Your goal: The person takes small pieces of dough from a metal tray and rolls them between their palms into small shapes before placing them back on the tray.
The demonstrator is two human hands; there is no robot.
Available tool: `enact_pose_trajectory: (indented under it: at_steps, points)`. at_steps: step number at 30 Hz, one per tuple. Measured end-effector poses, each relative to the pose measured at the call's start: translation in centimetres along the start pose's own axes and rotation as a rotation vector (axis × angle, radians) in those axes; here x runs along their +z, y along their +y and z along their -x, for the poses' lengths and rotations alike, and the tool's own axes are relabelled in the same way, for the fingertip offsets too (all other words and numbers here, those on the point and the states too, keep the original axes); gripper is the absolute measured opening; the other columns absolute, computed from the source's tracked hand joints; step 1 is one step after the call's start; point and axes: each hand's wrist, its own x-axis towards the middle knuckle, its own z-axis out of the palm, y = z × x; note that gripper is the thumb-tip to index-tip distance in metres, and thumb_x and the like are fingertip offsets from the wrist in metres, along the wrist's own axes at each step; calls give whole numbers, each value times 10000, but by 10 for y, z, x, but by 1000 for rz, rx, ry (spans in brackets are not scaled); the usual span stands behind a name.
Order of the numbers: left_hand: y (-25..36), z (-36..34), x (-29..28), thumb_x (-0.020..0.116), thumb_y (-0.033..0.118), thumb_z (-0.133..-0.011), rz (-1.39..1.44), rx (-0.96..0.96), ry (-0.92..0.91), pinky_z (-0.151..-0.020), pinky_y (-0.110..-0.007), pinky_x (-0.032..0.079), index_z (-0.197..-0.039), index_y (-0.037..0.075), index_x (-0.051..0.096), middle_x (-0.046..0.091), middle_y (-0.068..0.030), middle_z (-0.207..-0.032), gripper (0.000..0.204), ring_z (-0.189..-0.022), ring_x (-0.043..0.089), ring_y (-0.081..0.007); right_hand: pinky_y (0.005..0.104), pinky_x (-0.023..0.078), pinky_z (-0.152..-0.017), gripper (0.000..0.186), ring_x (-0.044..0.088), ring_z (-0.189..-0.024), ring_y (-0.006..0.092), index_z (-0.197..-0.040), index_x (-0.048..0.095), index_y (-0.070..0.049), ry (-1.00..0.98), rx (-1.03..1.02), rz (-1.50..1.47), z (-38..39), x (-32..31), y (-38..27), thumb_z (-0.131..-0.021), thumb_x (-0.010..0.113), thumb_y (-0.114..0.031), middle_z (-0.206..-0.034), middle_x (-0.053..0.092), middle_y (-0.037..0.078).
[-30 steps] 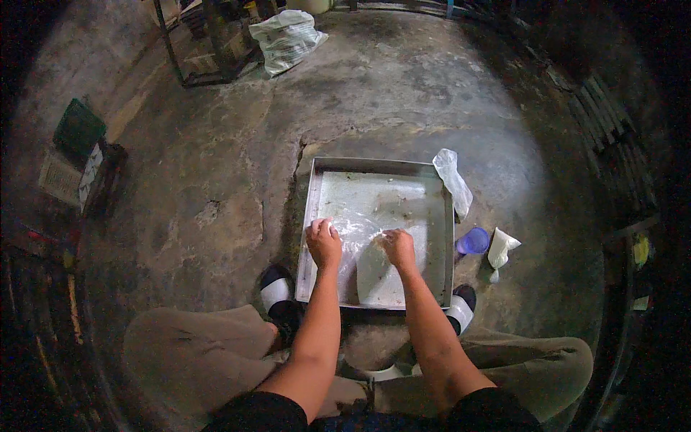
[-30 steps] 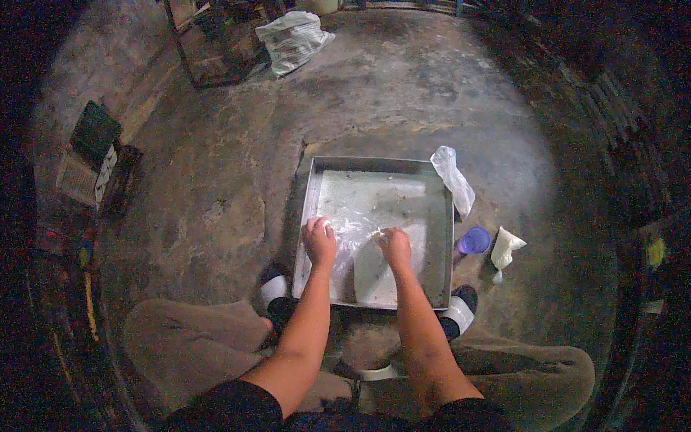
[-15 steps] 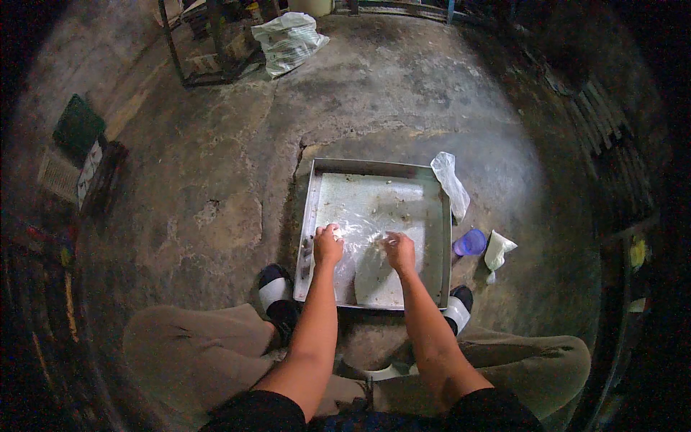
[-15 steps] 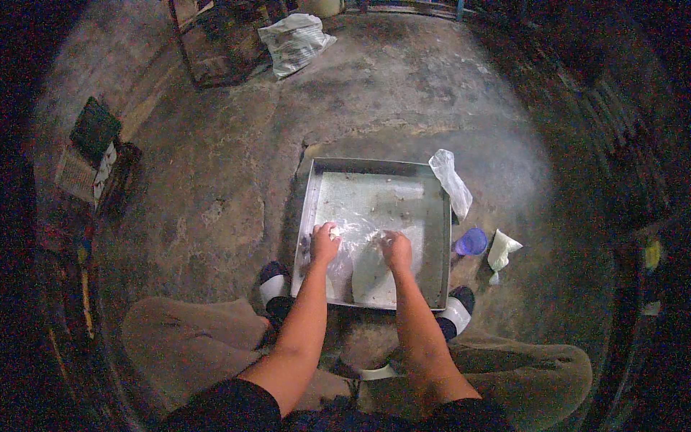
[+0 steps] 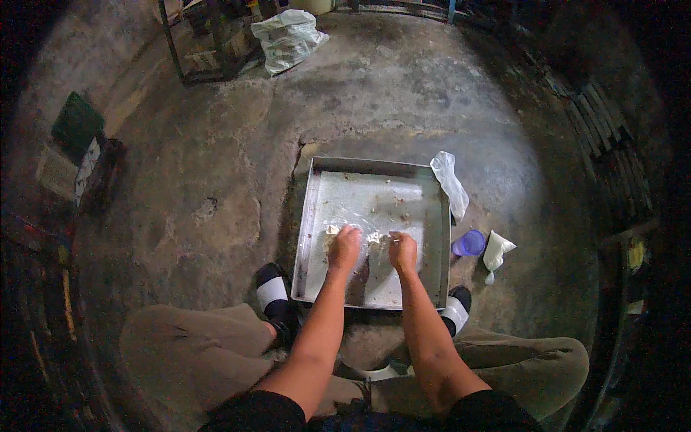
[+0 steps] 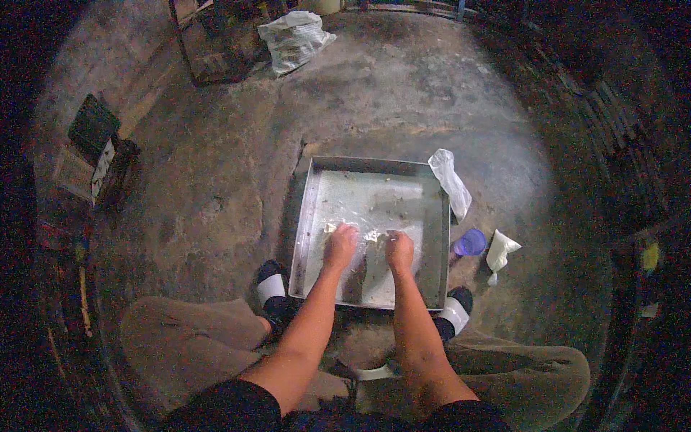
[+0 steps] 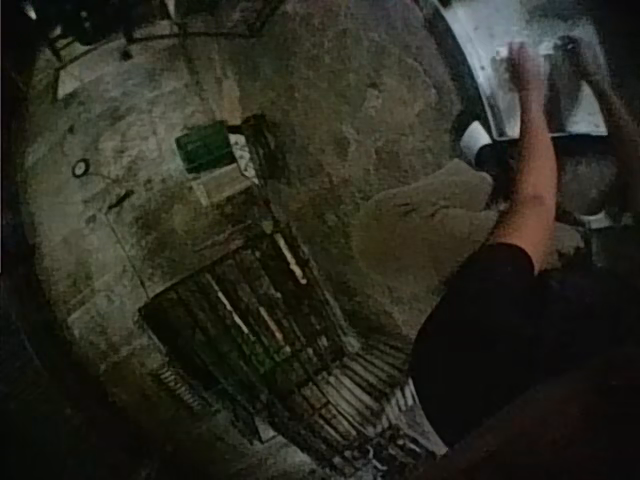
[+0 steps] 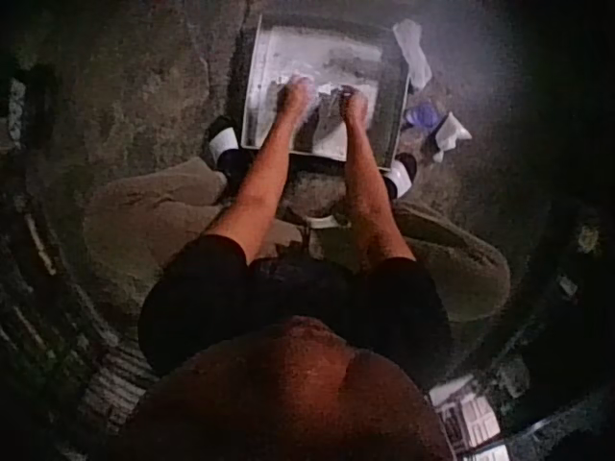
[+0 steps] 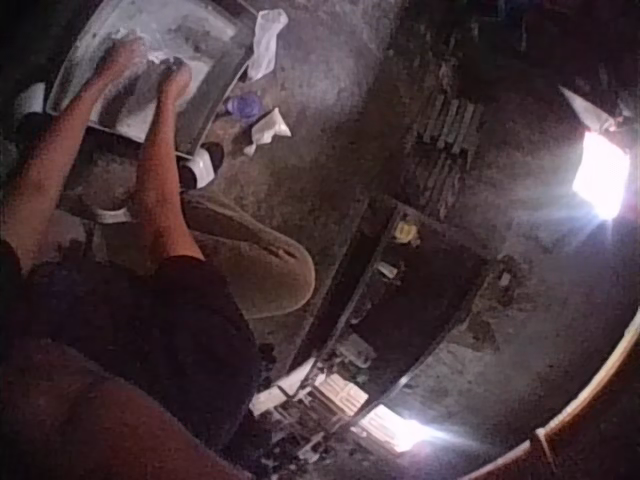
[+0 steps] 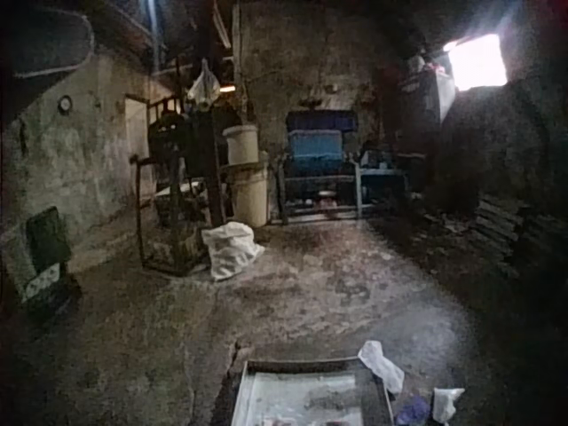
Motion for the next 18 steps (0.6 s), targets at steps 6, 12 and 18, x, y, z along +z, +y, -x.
enact_pose_trajectory:
  at_steps: [6, 12, 18]
  points:
    - [24, 13, 42, 645, 173, -823, 13, -87, -85, -776, -437, 504, -978, 59, 667, 601, -173, -934, 193, -921, 606, -356, 341, 520, -779, 232, 684, -850, 300, -1008, 707, -43, -81, 241, -38, 7, -11, -6, -800, 634, -116, -930, 691, 194]
    - [34, -5, 33, 642, 157, -828, -22, -142, -107, -763, -432, 516, -947, 52, 690, 651, -179, -895, 166, -858, 638, -359, 379, 515, -798, 273, 653, -892, 337, -1041, 693, -51, 8, 24, 30, 19, -4, -8, -778, 620, -62, -985, 673, 176]
    - [6, -14, 25, 604, 137, -857, 88, -140, -39, -776, -445, 511, -1029, 34, 674, 666, -217, -923, 212, -886, 641, -386, 440, 488, -877, 267, 577, -1045, 350, -1065, 671, -69, -153, -368, 268, 16, 9, -23, -825, 555, -83, -1162, 608, 156]
